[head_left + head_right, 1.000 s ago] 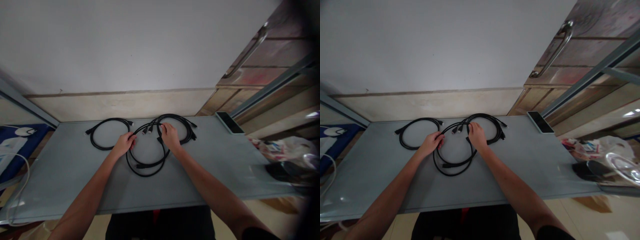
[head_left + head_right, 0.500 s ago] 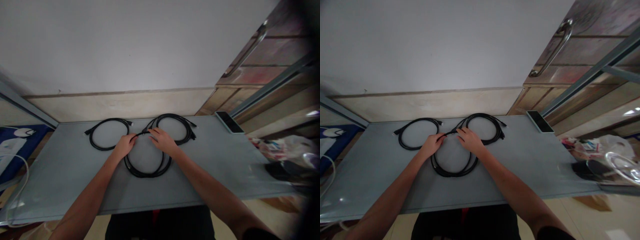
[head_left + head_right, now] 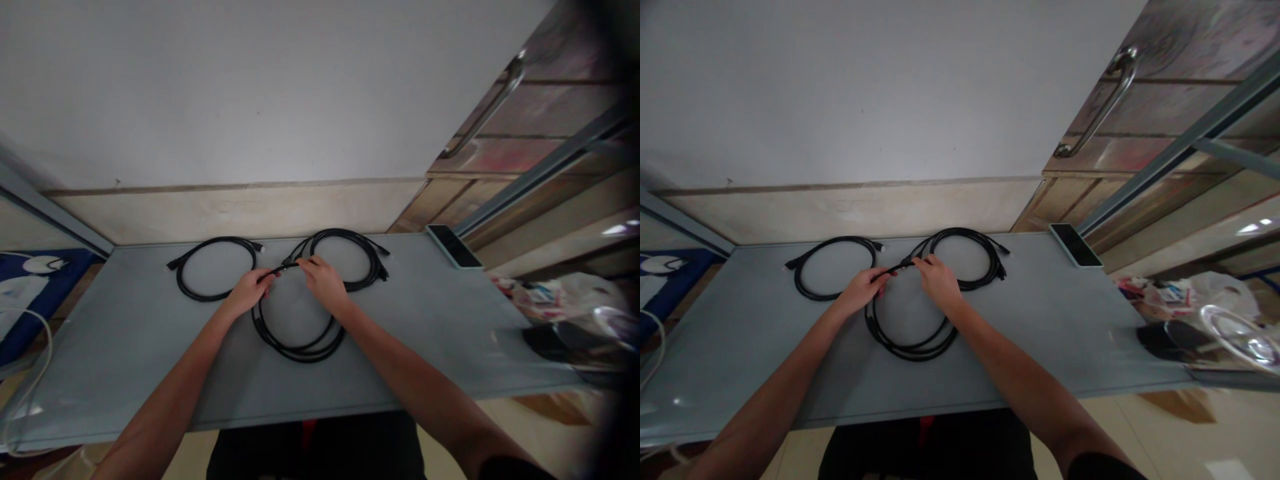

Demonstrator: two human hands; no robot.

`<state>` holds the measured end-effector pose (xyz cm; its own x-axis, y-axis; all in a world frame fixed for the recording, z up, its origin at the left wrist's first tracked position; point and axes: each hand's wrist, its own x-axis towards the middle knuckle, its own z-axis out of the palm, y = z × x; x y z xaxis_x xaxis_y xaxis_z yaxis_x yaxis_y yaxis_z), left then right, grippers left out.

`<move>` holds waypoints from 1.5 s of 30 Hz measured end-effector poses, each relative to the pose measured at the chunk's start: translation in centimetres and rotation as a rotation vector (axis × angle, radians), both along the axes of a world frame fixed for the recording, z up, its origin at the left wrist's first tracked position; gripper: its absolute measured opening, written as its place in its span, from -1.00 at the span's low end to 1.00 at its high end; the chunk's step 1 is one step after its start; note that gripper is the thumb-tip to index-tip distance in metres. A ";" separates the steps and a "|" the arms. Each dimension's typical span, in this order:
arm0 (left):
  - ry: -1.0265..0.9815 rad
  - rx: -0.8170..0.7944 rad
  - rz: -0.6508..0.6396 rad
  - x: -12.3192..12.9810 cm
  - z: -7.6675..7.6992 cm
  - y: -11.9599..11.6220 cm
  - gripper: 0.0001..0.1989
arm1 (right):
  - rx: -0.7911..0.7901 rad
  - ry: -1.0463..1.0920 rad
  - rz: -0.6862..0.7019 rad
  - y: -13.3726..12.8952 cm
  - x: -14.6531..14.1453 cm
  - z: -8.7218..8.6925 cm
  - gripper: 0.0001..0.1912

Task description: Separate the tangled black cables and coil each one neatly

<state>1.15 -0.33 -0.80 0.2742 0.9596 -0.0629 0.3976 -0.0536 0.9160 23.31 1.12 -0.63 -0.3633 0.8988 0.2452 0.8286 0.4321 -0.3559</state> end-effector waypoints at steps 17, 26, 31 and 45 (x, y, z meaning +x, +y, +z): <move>-0.720 -0.440 0.159 1.2 1.2 -1.1 -0.68 | 0.115 0.512 -0.119 2.0 1.5 -0.1 -0.70; -0.630 -0.436 0.149 -0.6 1.1 -0.7 -0.66 | -0.082 0.560 0.100 1.7 1.2 0.0 -0.71; -0.514 -0.434 0.094 -0.7 0.9 -0.8 -0.58 | -0.465 0.592 0.219 1.3 1.2 0.5 -0.68; -0.754 -0.349 0.202 -0.1 1.6 -0.5 -0.49 | -0.749 0.859 0.151 1.2 -0.1 -1.1 -0.67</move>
